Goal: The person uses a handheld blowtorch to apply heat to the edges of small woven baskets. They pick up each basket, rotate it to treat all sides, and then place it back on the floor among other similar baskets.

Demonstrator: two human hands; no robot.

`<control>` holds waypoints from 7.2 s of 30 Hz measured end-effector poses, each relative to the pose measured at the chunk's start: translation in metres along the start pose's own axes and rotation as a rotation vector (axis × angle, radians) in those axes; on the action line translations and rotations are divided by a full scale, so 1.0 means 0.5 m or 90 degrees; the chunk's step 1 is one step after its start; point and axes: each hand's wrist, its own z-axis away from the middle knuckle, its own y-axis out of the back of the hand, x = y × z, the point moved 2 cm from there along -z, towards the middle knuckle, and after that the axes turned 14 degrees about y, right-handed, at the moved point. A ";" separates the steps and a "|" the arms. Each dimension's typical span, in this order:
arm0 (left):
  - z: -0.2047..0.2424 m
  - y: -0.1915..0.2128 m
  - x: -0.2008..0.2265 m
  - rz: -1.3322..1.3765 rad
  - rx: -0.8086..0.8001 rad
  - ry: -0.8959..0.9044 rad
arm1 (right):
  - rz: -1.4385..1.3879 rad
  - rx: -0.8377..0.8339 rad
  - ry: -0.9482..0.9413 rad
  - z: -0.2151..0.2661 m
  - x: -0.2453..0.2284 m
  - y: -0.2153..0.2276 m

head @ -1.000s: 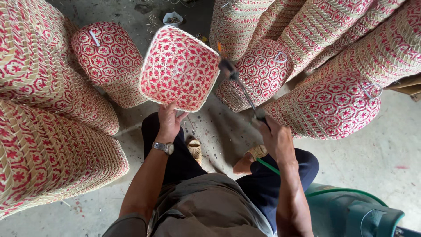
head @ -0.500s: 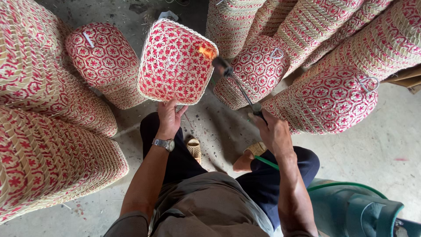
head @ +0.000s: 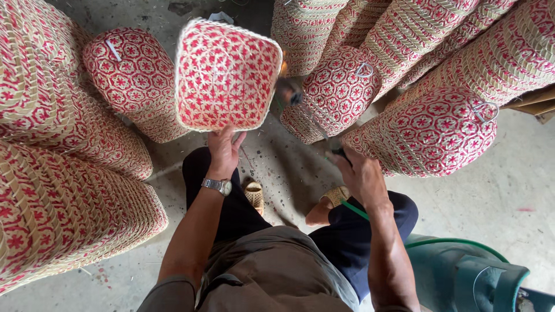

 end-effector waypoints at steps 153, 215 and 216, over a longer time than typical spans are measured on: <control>0.130 0.042 -0.136 -0.372 -0.018 0.218 | -0.057 0.123 -0.309 0.046 0.159 -0.139; -0.225 0.278 0.410 -0.667 0.613 -0.524 | -0.069 0.007 -0.340 -0.037 -0.006 -0.118; -0.217 0.245 0.423 -0.738 0.606 -0.485 | -0.073 0.010 -0.347 -0.038 -0.007 -0.118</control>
